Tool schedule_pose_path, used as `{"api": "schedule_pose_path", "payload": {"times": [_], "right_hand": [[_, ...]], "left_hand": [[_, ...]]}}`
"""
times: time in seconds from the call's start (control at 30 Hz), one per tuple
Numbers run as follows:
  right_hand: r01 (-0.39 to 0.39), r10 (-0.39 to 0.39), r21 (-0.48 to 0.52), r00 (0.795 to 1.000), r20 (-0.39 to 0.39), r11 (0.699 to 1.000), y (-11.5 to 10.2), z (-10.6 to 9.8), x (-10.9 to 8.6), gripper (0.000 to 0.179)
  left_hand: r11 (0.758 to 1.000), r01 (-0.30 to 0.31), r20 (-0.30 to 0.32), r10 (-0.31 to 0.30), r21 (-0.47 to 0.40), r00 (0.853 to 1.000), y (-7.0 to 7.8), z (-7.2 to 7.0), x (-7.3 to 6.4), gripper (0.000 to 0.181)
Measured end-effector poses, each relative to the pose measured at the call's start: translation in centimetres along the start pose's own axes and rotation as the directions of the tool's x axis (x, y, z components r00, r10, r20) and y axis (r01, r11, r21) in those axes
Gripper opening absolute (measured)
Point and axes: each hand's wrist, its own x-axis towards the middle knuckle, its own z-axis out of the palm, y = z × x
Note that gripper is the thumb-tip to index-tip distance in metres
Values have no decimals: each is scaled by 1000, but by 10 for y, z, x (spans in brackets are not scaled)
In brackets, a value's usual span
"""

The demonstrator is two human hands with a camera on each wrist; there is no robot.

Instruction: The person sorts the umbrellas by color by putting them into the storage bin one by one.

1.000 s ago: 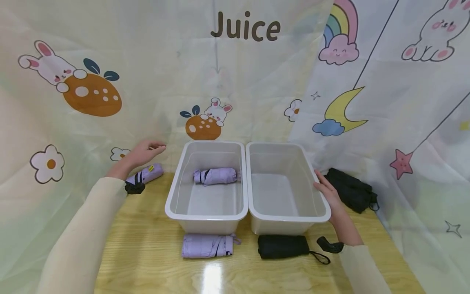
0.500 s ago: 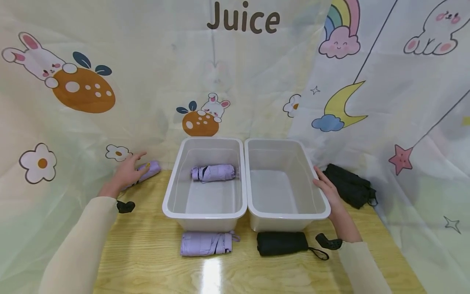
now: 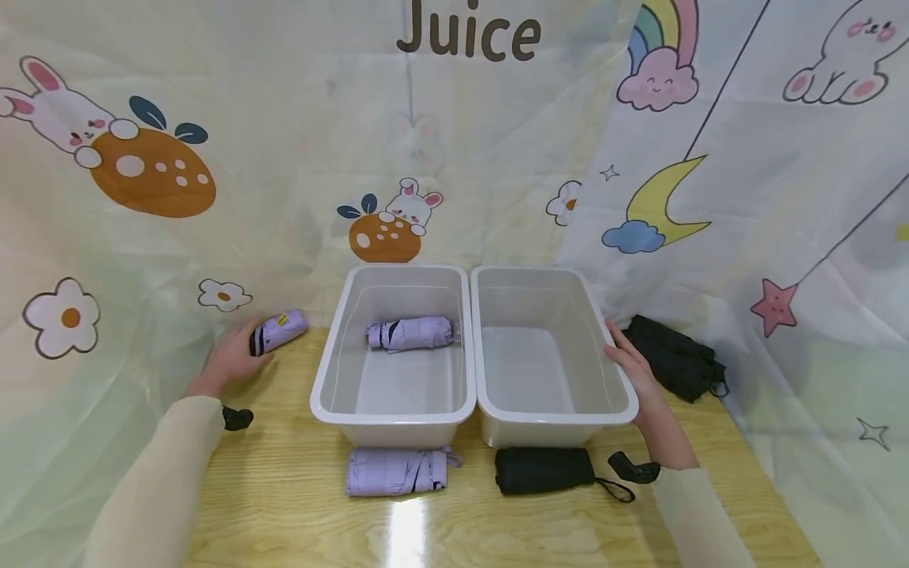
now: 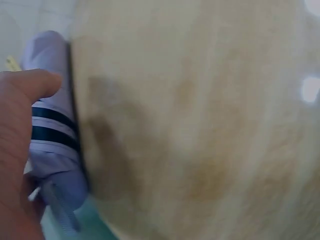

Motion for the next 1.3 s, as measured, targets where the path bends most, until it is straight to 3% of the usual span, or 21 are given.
{"api": "schedule_pose_path", "payload": {"times": [0.2,0.3,0.47,0.77,1.03,1.3], "right_hand": [[-9,8,40,1000,12,999,-1,3,-2,62],[-2,1,54,1000,18,999,-3,4,-3,62],[-1,-1,56,999,34,998,-6,9,-3,61],[6,-12,86,997,74,996,-7,14,-1,62],[4,-6,95,1000,25,995,-4,9,-2,62],[1,-4,107,1000,23,994,-2,5,-3,62]], "left_hand": [[996,63,-78,-58,63,995,2,14,-11,85],[997,71,-60,-68,44,996,10,17,-9,85],[998,57,22,-58,25,998,20,21,-4,88],[995,57,38,-60,81,997,21,26,-9,75],[1000,28,9,-28,-1,1000,25,34,-14,71],[995,42,-45,-46,-85,998,44,30,-19,70]]}}
